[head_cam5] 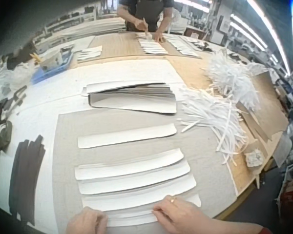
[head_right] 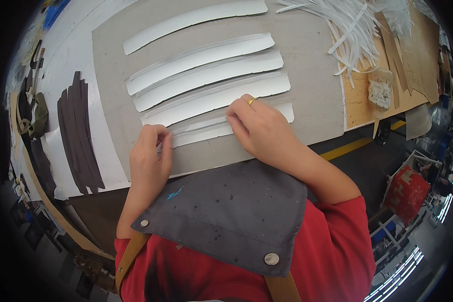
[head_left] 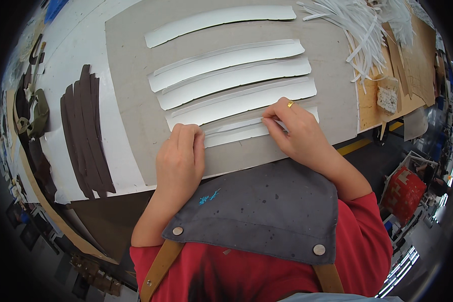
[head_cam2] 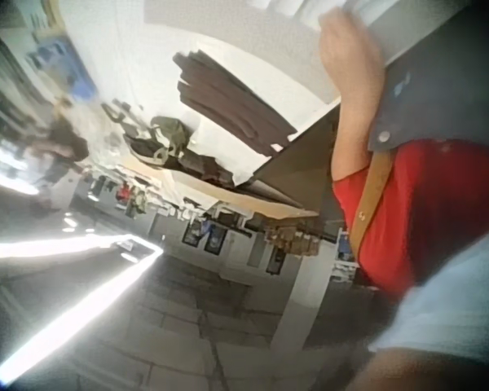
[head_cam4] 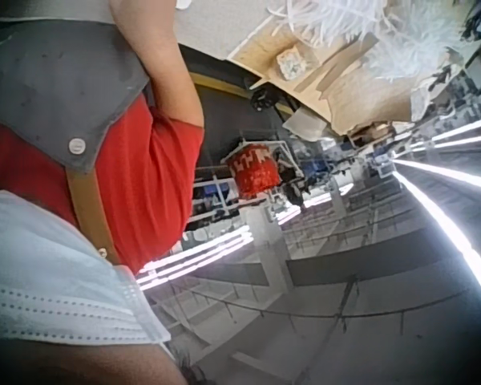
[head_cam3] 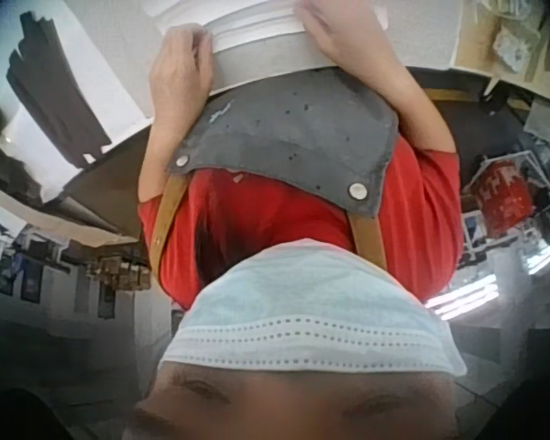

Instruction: The person applies glue from a bottle to white leather strips, then folds the strips by hand as part of an assembly task.

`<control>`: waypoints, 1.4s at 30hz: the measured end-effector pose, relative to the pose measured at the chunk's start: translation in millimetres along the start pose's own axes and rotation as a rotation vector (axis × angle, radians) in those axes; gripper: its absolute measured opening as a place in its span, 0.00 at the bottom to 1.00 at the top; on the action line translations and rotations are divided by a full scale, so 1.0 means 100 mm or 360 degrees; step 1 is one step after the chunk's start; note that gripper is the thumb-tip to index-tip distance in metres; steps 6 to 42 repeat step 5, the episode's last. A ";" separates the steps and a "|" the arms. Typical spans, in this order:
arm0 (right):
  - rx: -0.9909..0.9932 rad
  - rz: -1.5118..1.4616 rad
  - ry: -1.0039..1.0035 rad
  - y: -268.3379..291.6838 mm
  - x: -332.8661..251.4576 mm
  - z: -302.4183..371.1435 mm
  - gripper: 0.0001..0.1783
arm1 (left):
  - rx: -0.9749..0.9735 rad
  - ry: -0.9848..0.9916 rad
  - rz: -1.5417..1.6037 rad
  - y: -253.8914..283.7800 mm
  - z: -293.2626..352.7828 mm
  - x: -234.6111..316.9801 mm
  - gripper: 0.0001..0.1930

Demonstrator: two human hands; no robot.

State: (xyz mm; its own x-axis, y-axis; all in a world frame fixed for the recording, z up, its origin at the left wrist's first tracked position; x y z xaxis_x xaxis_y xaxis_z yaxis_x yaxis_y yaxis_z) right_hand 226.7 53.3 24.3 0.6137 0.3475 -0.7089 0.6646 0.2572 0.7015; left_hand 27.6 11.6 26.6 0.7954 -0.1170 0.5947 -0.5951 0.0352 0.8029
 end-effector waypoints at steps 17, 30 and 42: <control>0.0026 0.0183 0.0070 -0.04 -0.03 0.02 0.04 | 0.0079 0.0005 -0.0076 -0.03 0.00 0.00 0.06; 0.0026 0.0183 0.0070 -0.04 -0.03 0.02 0.04 | 0.0079 0.0005 -0.0076 -0.03 0.00 0.00 0.06; 0.0026 0.0183 0.0070 -0.04 -0.03 0.02 0.04 | 0.0079 0.0005 -0.0076 -0.03 0.00 0.00 0.06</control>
Point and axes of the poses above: each hand's wrist, its own z-axis away from the middle knuckle, its own y-axis out of the back of the hand, x = y × z, the point moved 6 cm from there along -z, towards the middle knuckle, and after that the axes turned 5 degrees about x, right-handed, at the moved point
